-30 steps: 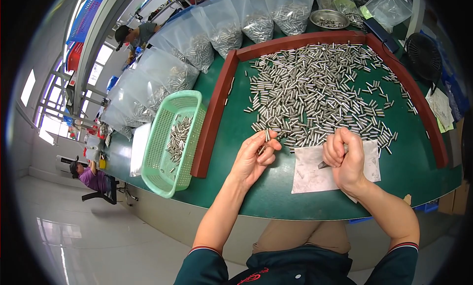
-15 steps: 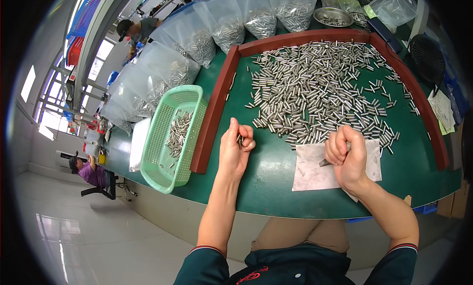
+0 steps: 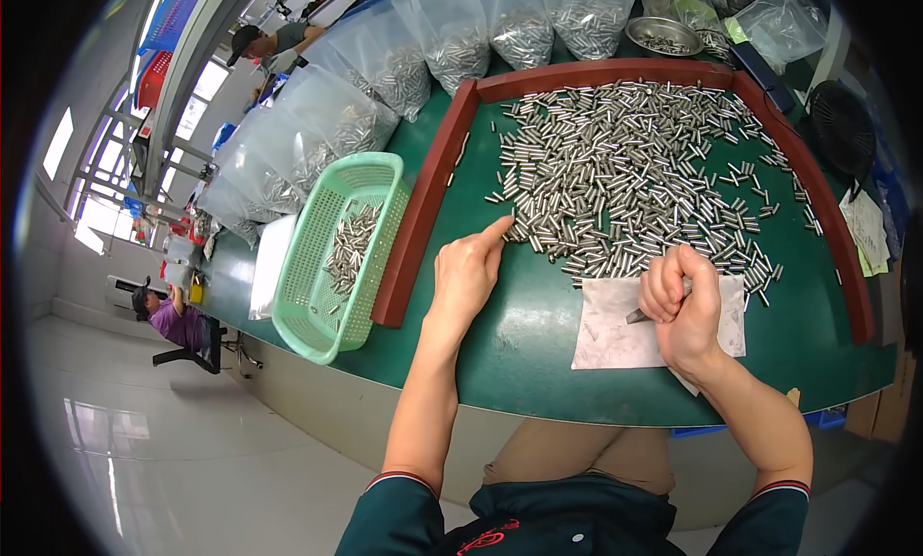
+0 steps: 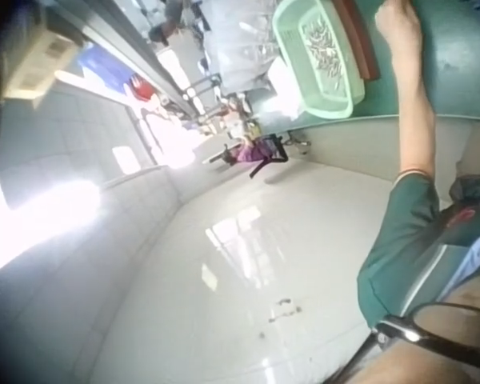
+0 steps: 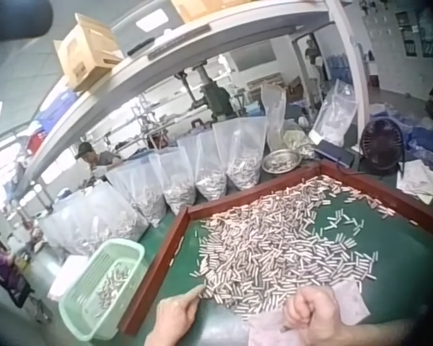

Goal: Picking up and sorting small metal tubes at a manufacturing workbench.

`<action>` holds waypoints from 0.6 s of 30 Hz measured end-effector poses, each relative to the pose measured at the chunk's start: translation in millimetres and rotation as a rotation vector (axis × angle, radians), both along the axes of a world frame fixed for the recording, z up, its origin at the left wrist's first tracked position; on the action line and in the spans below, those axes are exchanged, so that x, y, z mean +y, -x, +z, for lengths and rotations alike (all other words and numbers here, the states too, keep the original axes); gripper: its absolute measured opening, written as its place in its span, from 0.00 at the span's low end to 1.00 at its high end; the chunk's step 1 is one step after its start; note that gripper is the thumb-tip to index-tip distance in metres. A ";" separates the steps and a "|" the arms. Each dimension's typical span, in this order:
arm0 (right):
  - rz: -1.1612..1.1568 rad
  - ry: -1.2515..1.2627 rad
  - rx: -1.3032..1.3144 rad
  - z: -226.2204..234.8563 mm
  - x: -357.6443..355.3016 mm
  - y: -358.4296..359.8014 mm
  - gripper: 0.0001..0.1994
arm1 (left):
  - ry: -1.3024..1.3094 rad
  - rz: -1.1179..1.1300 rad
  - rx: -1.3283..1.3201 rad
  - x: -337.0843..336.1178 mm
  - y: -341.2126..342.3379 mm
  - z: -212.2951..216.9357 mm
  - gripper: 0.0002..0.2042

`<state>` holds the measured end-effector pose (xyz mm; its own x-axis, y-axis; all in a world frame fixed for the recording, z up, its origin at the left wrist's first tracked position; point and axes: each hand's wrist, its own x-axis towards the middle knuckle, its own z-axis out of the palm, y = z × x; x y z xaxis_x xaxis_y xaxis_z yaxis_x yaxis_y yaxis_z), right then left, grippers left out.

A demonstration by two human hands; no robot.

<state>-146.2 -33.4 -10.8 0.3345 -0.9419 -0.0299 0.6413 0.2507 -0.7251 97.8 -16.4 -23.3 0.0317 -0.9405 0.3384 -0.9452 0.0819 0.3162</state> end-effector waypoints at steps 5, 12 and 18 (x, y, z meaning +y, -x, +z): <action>-0.001 0.000 0.006 -0.1 0.0 -0.2 0.19 | 0.044 -0.004 0.042 1.4 -3.0 -1.5 0.07; 0.003 -0.003 0.012 -0.6 -1.7 1.9 0.19 | -0.024 -0.125 0.029 15.8 14.6 7.4 0.06; 0.012 0.005 -0.001 0.2 -2.1 0.5 0.19 | 0.003 -0.363 -0.167 10.7 39.8 7.8 0.04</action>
